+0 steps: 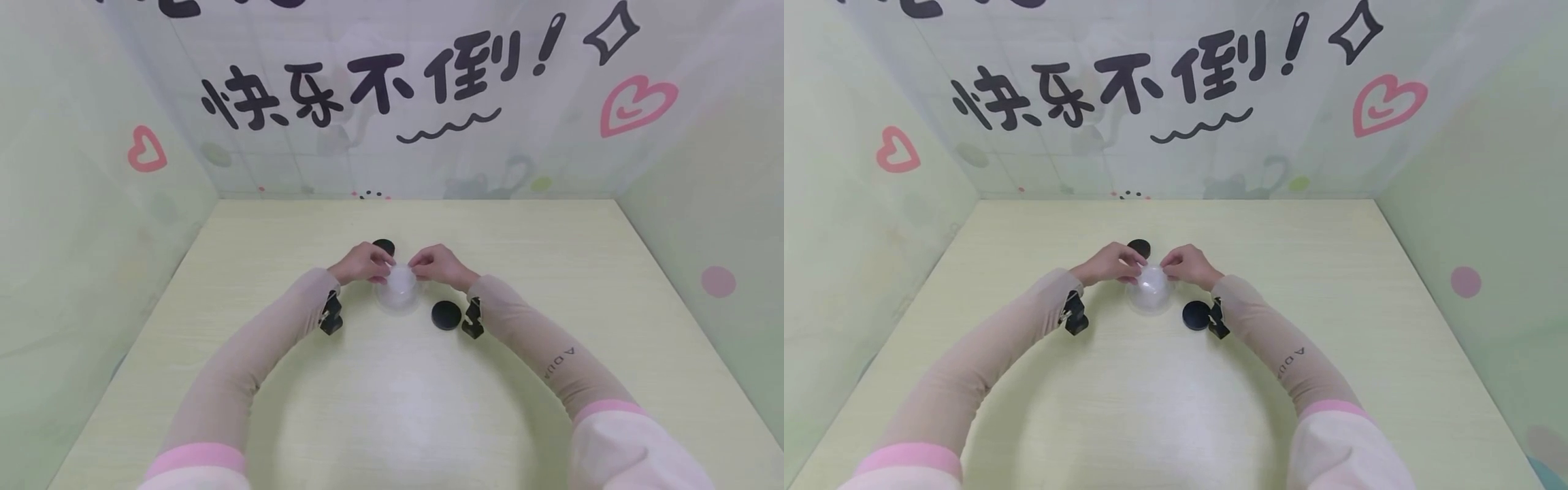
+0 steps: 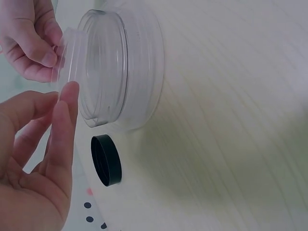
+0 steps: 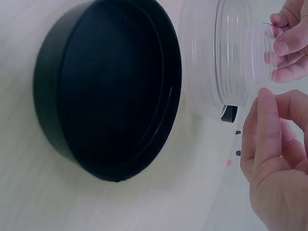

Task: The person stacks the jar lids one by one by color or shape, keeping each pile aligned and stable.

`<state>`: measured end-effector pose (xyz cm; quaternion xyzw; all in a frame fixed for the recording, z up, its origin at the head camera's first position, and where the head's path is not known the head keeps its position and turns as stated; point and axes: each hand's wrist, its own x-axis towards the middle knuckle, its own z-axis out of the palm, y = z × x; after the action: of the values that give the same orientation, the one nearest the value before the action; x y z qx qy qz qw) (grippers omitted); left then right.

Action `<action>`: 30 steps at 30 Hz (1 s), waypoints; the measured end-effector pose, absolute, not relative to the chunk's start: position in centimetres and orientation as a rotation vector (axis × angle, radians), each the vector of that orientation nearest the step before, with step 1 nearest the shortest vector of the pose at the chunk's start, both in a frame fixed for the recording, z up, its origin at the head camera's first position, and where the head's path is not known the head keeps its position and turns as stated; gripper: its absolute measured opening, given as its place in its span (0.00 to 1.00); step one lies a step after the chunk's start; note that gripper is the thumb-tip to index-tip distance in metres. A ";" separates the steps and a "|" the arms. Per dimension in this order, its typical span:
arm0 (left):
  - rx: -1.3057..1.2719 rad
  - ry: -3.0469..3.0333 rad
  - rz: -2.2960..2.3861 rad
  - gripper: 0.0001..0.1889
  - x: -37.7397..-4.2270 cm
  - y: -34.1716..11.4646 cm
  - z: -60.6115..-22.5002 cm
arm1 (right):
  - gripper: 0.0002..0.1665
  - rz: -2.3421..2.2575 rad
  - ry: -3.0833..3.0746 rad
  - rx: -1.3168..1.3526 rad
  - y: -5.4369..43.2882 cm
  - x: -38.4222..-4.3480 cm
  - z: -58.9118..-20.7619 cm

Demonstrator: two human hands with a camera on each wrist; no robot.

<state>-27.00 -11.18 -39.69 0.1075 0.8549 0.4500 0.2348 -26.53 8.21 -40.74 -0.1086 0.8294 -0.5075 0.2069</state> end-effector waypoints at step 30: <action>0.269 2.333 1.224 0.12 -26.7 -11.6 -40.3 | 0.08 -1.401 2.349 -0.286 7.7 -27.0 -42.2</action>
<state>-26.65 -11.59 -40.30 0.0985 0.8543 0.4483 0.2439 -27.00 7.75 -42.23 -0.1018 0.8379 -0.4998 0.1943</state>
